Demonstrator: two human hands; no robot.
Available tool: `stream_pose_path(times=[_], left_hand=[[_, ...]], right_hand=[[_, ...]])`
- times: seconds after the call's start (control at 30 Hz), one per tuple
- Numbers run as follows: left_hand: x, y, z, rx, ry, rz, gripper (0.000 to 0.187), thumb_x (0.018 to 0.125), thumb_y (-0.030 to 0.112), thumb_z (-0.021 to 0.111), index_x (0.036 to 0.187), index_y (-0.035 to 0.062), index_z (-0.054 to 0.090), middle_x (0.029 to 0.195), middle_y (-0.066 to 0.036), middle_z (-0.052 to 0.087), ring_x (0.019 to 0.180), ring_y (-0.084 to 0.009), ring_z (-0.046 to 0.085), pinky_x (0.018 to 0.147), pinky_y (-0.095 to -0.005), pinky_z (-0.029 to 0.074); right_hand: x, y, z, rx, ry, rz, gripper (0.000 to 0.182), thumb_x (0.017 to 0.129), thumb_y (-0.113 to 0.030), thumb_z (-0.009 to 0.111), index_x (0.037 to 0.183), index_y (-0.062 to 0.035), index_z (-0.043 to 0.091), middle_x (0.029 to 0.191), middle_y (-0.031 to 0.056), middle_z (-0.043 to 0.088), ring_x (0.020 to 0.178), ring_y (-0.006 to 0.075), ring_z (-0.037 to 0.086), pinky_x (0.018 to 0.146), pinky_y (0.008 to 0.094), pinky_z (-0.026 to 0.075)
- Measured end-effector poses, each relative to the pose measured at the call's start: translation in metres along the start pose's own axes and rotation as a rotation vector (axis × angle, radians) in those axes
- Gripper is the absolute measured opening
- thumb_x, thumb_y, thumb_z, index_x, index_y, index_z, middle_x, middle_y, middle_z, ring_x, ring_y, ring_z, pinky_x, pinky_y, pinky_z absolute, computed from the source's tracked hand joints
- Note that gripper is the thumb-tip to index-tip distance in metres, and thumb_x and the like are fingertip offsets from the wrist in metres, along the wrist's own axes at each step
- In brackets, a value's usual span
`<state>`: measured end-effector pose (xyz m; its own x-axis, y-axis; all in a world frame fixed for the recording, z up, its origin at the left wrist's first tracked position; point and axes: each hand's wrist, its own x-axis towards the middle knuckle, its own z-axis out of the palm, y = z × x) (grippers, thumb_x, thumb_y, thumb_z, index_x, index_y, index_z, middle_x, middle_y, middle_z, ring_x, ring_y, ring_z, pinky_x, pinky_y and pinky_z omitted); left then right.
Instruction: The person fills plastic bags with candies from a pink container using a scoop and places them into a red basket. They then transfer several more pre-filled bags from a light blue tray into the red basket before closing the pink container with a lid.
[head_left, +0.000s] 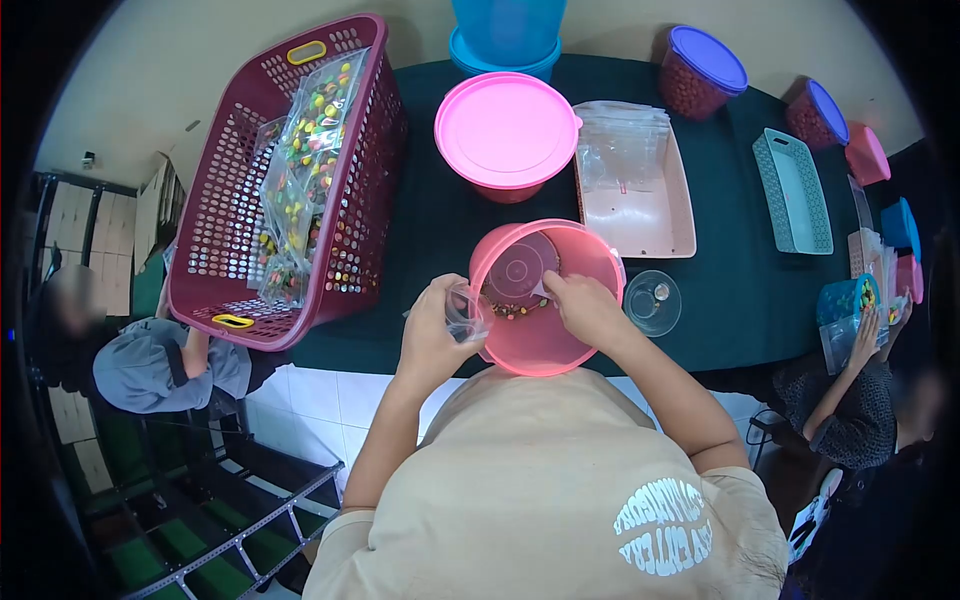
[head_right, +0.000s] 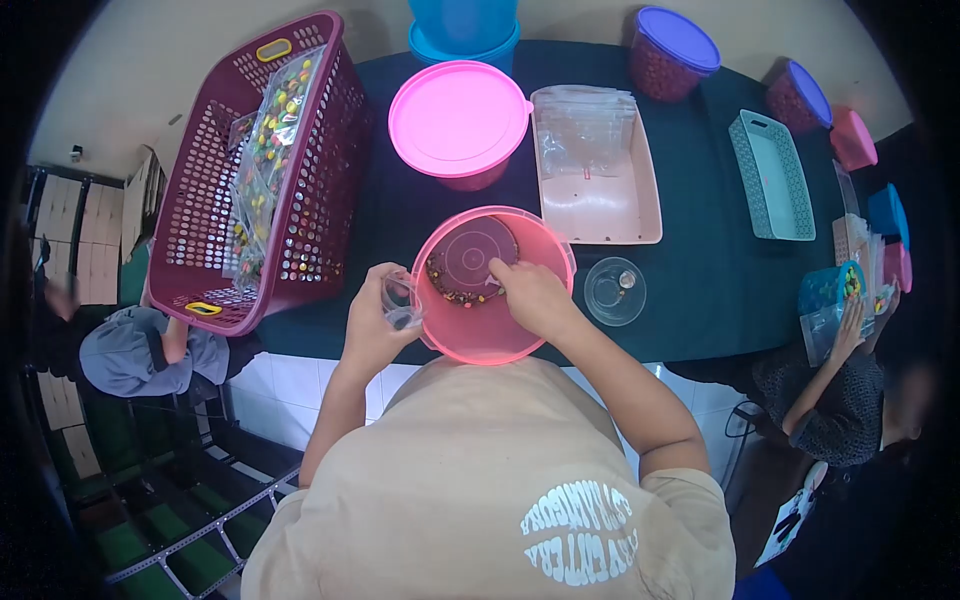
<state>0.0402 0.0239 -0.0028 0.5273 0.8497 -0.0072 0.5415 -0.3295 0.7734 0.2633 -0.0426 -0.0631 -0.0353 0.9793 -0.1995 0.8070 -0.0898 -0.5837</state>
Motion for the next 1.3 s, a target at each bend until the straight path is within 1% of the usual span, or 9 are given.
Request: stream_pose_path(times=[0.37, 0.47, 0.53, 0.57, 0.63, 0.73, 0.83, 1.13, 1.3], left_hand=[[0.003, 0.009, 0.006, 0.001, -0.004, 0.026, 0.059, 0.062, 0.010, 0.078, 0.112, 0.0061, 0.048, 0.097, -0.006, 0.058, 0.086, -0.0182, 0.058, 0.075, -0.0309, 0.049], [0.001, 0.010, 0.006, 0.008, -0.007, 0.019, 0.059, 0.062, 0.010, 0.079, 0.112, 0.0063, 0.048, 0.097, -0.006, 0.058, 0.087, -0.0182, 0.058, 0.075, -0.0310, 0.049], [0.002, 0.011, 0.006, 0.019, -0.001, 0.022, 0.059, 0.062, 0.010, 0.079, 0.112, 0.0064, 0.048, 0.097, -0.006, 0.058, 0.087, -0.0181, 0.058, 0.075, -0.0309, 0.049], [0.001, 0.011, 0.006, 0.016, 0.004, 0.016, 0.060, 0.061, 0.011, 0.079, 0.112, 0.0065, 0.048, 0.097, -0.006, 0.058, 0.087, -0.0181, 0.058, 0.074, -0.0309, 0.049], [0.000, 0.010, 0.006, 0.014, 0.008, 0.006, 0.060, 0.061, 0.011, 0.080, 0.112, 0.0066, 0.048, 0.097, -0.006, 0.058, 0.087, -0.0181, 0.058, 0.074, -0.0308, 0.049], [0.001, 0.010, 0.007, 0.012, 0.006, 0.004, 0.061, 0.060, 0.011, 0.080, 0.112, 0.0067, 0.048, 0.097, -0.007, 0.058, 0.086, -0.0184, 0.058, 0.074, -0.0307, 0.049], [0.003, 0.013, 0.009, 0.024, -0.004, 0.017, 0.062, 0.060, 0.010, 0.080, 0.113, 0.0066, 0.048, 0.098, -0.007, 0.058, 0.087, -0.0189, 0.059, 0.074, -0.0309, 0.049], [0.004, 0.010, 0.010, 0.046, -0.005, 0.044, 0.061, 0.060, 0.009, 0.079, 0.113, 0.0058, 0.048, 0.099, -0.007, 0.059, 0.088, -0.0193, 0.059, 0.073, -0.0309, 0.049], [0.003, 0.008, 0.010, 0.032, 0.003, 0.051, 0.061, 0.059, 0.008, 0.078, 0.113, 0.0058, 0.048, 0.098, -0.007, 0.059, 0.087, -0.0183, 0.058, 0.074, -0.0302, 0.049]], right_hand=[[0.012, 0.010, 0.018, 0.376, -0.010, -0.093, 0.024, 0.083, -0.002, 0.052, 0.107, -0.0023, 0.049, 0.096, 0.0208, 0.063, 0.090, 0.0375, 0.061, 0.076, 0.0461, 0.047], [0.013, 0.007, 0.014, 0.399, -0.082, 0.029, 0.011, 0.088, -0.005, 0.048, 0.099, -0.0018, 0.049, 0.097, 0.0204, 0.063, 0.093, 0.0382, 0.060, 0.078, 0.0444, 0.046], [0.013, 0.009, 0.017, 0.328, 0.080, -0.105, 0.011, 0.088, -0.006, 0.049, 0.099, -0.0025, 0.050, 0.093, 0.0207, 0.062, 0.088, 0.0392, 0.060, 0.076, 0.0458, 0.046], [0.012, 0.012, 0.015, 0.327, 0.076, -0.109, 0.011, 0.088, -0.006, 0.049, 0.099, -0.0025, 0.050, 0.093, 0.0207, 0.062, 0.088, 0.0392, 0.060, 0.076, 0.0458, 0.046], [0.009, 0.003, -0.006, 0.021, 0.056, -0.091, 0.032, 0.081, -0.003, 0.053, 0.113, -0.0036, 0.051, 0.093, 0.0192, 0.064, 0.091, 0.0368, 0.061, 0.077, 0.0458, 0.047], [0.009, -0.001, -0.014, -0.100, 0.046, -0.100, 0.035, 0.078, -0.002, 0.055, 0.113, -0.0041, 0.051, 0.089, 0.0178, 0.064, 0.090, 0.0369, 0.061, 0.076, 0.0456, 0.047], [0.014, 0.004, -0.001, 0.075, -0.002, -0.135, 0.015, 0.085, -0.007, 0.053, 0.098, -0.0013, 0.049, 0.084, 0.0203, 0.062, 0.082, 0.0385, 0.061, 0.072, 0.0466, 0.047], [0.014, -0.001, 0.014, 0.351, 0.011, 0.017, 0.014, 0.087, -0.005, 0.052, 0.100, -0.0027, 0.048, 0.088, 0.0205, 0.064, 0.085, 0.0391, 0.062, 0.072, 0.0464, 0.047], [0.014, -0.005, 0.019, 0.430, 0.048, -0.050, 0.014, 0.086, -0.004, 0.053, 0.099, -0.0024, 0.048, 0.085, 0.0211, 0.063, 0.083, 0.0386, 0.063, 0.070, 0.0447, 0.048]])
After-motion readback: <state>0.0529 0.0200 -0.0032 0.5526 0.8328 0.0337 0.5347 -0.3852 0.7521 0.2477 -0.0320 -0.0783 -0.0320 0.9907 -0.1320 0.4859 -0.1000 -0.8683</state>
